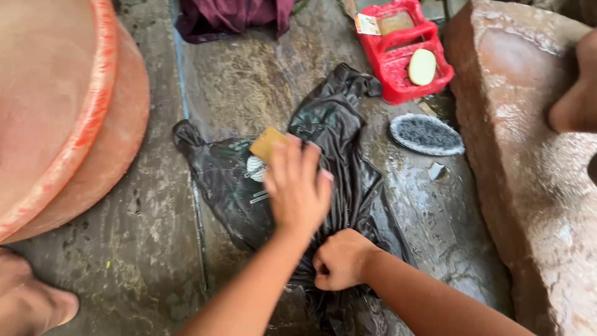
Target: Manual hand-washing and scrubbing of clothes in a basin using soap and a brush.
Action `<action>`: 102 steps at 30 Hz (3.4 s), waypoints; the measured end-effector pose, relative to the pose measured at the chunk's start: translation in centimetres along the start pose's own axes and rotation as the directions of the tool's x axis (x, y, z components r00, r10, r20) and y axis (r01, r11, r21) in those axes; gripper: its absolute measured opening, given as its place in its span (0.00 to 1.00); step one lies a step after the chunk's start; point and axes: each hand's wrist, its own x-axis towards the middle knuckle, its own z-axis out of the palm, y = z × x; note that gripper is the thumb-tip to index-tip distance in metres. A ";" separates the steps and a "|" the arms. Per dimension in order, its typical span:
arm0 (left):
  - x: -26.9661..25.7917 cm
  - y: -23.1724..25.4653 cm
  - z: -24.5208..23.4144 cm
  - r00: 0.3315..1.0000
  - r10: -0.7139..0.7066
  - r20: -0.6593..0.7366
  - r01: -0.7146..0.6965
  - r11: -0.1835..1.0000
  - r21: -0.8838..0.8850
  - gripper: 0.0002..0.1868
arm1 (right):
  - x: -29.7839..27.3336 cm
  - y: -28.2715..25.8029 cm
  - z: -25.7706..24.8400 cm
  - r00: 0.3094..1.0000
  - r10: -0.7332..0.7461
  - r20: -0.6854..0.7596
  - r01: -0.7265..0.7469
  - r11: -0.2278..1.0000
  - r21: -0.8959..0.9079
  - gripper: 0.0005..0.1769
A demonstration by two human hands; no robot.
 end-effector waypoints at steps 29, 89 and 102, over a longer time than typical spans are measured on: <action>2.7 0.9 3.4 0.684 0.723 0.101 -0.617 0.647 -0.449 0.28 | 1.4 0.0 0.3 0.956 0.143 0.255 -0.180 0.975 0.128 0.18; 1.2 -15.3 -1.2 0.708 -0.435 0.556 0.315 0.899 0.304 0.14 | 5.7 10.1 -8.9 0.780 0.156 -0.605 -0.262 0.961 -0.090 0.26; -0.5 -16.4 -4.5 0.665 -0.200 0.720 0.406 0.906 -0.123 0.33 | 3.3 9.1 -11.7 0.890 0.222 -0.399 -0.286 0.952 -0.107 0.21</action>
